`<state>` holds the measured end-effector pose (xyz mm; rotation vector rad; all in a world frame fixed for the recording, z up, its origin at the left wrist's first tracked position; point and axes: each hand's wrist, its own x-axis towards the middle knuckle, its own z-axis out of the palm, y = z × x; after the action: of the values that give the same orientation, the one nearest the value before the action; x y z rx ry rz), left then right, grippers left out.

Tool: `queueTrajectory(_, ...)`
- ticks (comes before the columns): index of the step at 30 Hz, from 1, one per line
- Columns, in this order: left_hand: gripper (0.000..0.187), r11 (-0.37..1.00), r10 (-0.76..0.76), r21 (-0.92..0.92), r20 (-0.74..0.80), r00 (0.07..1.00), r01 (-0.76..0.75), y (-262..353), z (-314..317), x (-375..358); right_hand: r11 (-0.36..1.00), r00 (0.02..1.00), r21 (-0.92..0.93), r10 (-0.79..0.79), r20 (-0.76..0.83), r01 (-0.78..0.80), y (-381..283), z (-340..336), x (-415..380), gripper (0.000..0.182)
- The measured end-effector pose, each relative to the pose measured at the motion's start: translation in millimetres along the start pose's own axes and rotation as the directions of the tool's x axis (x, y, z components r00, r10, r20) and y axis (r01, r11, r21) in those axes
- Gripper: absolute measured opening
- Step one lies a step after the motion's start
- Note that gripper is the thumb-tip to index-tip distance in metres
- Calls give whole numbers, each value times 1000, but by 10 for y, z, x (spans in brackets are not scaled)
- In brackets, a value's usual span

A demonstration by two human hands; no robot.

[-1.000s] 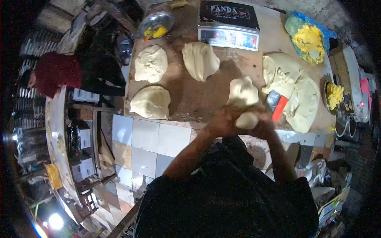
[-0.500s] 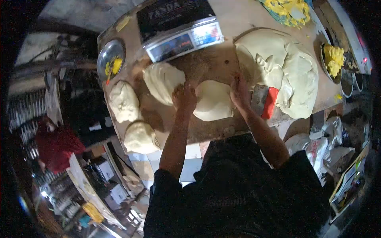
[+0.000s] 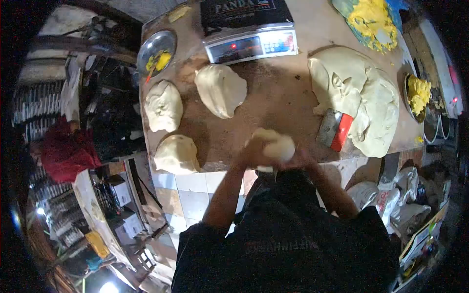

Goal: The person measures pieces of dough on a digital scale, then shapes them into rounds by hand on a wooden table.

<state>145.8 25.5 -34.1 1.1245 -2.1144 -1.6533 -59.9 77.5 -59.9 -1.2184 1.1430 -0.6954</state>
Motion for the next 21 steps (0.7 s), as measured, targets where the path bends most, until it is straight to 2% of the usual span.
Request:
queueTrajectory(2, 81, 967, -243, 113, 144, 959, 228, -86, 360, -674, 980, 976, 167, -133, 170, 104, -345, 215, -321, 61)
queueTrajectory(3, 75, 962, -269, 80, 138, 953, 260, -40, 460, -834, 966, 957, 221, -184, 227, 133, -475, 267, -401, 57)
queueTrajectory(5, 65, 966, -245, 89, 22, 969, 242, 158, 325, -771, 865, 958, 473, 33, 283, -169, -627, 188, -218, 55)
queueTrajectory(7, 56, 961, -244, 123, -54, 968, 249, 684, 1, -628, 591, 888, 665, 255, 383, -456, -720, 98, -109, 54)
queueTrajectory(8, 52, 961, -246, 109, -68, 967, 252, 1011, -176, -617, 907, 944, 366, 87, 317, -207, -921, 32, -144, 50)
queueTrajectory(9, 49, 969, -223, 88, -82, 971, 230, 1268, -297, -621, 995, 967, -26, -84, 240, 93, -1122, -33, -180, 47)
queueTrajectory(10, 49, 990, -90, 102, -103, 991, 101, 1246, -288, -645, 994, 974, -68, -65, 217, 81, -1412, -42, -321, 46)
queueTrajectory(11, 50, 992, 44, 123, -122, 992, -29, 1223, -278, -669, 967, 968, -209, -95, 234, 145, -1398, -88, -336, 46)
queueTrajectory(12, 51, 945, 301, 177, -152, 942, -273, 1198, -266, -662, 916, 960, -343, -124, 250, 208, -1385, -135, -351, 45)
queueTrajectory(13, 47, 902, 346, 314, -109, 932, -298, 1220, -246, -685, 817, 917, -421, -318, 241, 394, -1234, -105, -374, 50)
queueTrajectory(14, 46, 930, 271, 280, -89, 958, -237, 986, -92, -648, 669, 837, -515, -499, 222, 536, -1080, -80, -393, 54)
queueTrajectory(15, 45, 954, 191, 243, -53, 980, -172, 632, 163, -614, 770, 940, -539, -279, 197, 342, -680, -31, -458, 62)
queueTrajectory(16, 45, 959, 185, 221, -17, 983, -176, 350, 457, -605, 793, 969, -562, -150, 194, 236, -258, 55, -551, 65)
queueTrajectory(17, 44, 931, 45, 353, 134, 990, -90, 114, 744, -598, 800, 981, -584, -23, 195, 135, -2, 90, -644, 67)
queueTrajectory(18, 43, 866, -106, 499, 248, 963, -33, 21, 885, -584, 805, 983, -581, -14, 182, 119, 27, 25, -684, 67)
queueTrajectory(20, 43, 953, 23, 301, 20, 1000, -28, 93, 644, -683, 845, 957, -514, 10, 289, 146, -58, -166, -551, 73)
queueTrajectory(21, 44, 976, -24, 218, -24, 999, 29, 56, 473, -561, 883, 950, -445, -5, 311, 150, -150, -276, -436, 76)
